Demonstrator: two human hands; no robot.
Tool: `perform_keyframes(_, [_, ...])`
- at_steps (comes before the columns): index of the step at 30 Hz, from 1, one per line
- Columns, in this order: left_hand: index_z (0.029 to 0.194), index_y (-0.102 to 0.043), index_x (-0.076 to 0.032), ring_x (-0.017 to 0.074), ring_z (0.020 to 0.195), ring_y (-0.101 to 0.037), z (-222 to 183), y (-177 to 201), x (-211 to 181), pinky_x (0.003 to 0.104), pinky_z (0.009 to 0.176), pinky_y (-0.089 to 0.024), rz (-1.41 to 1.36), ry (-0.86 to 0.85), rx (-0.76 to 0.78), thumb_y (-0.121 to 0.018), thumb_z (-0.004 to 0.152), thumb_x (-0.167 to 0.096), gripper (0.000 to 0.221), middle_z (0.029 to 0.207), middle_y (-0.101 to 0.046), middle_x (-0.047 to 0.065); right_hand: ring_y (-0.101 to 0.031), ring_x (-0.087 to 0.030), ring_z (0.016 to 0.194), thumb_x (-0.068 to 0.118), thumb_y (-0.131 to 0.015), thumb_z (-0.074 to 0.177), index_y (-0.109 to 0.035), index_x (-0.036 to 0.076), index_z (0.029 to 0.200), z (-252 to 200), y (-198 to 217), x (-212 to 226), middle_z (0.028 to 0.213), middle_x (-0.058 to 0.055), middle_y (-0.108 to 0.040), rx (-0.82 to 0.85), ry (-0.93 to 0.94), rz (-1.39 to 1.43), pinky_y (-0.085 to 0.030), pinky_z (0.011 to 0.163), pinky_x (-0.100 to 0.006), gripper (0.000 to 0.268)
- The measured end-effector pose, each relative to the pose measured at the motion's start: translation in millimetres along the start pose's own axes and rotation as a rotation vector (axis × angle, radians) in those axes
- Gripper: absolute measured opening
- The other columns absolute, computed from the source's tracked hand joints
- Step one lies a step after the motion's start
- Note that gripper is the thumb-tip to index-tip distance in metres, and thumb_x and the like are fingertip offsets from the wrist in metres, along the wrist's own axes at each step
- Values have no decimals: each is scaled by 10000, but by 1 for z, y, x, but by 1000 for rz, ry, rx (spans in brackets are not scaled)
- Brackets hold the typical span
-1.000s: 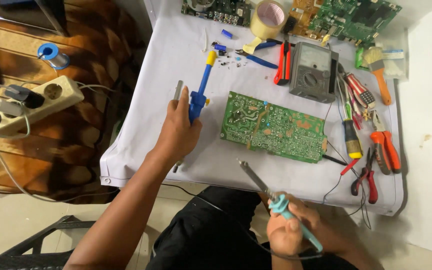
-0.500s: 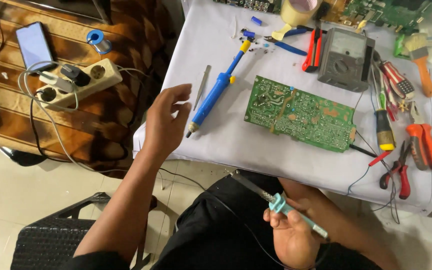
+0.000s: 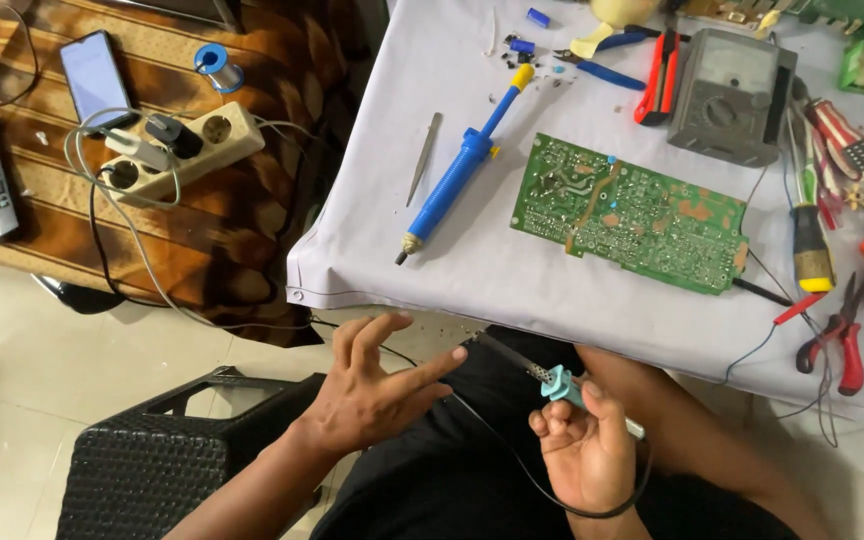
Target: Soldering and desoldering electronic components on a printed circuit board using a soldering iron and a desoldering pump.
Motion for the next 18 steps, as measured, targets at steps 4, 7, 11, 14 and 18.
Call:
perform_keyframes(4, [1474,-473,-481,285,1186,-448,3,-12,1,430,992,-449,51,48,-6,-808,972,-481,604,1376,-385,110,-572,-138,520,238,-588,982,-636,123,800,-5,-1,-1,615,-19,-657,-5,-28,-10,-454,621,-389,221])
perform_keyframes(7, [1561,-408,-257,323,1322,-281,-5,-29,28,576,1112,-356,146,450,284,-686,894,-594,798,1455,-191,139,-572,-143,524,249,-602,974,-663,115,847,-5,5,-1,621,-30,-667,-13,-7,-2,-458,629,-394,194])
perform_keyframes(11, [1139,-636,-198,260,1122,-499,8,3,20,421,971,-373,-31,282,-53,-755,942,-347,274,1221,-496,95,-598,-152,555,222,-612,980,-691,67,943,-8,1,6,648,-62,-674,34,93,-7,-492,658,-402,177])
perform_keyframes(14, [890,-669,-184,245,1041,-553,15,14,8,387,936,-383,-163,162,-147,-747,931,-380,215,1119,-564,66,-585,-161,589,188,-623,959,-657,89,933,-12,-8,12,671,-75,-644,96,157,-24,-493,670,-397,108])
perform_keyframes(18, [1242,-653,-354,304,1135,-513,14,10,-5,393,972,-458,-146,91,-78,-689,1012,-164,300,1284,-499,142,-619,-157,614,160,-662,933,-729,102,1040,-15,-4,11,763,-84,-721,105,169,-20,-500,704,-398,139])
Point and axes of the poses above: each hand's wrist, its own z-axis towards the middle knuckle, its own y-axis out of the back of the hand, x = y × z, the point moved 6 cm from there along z, towards the middle knuckle
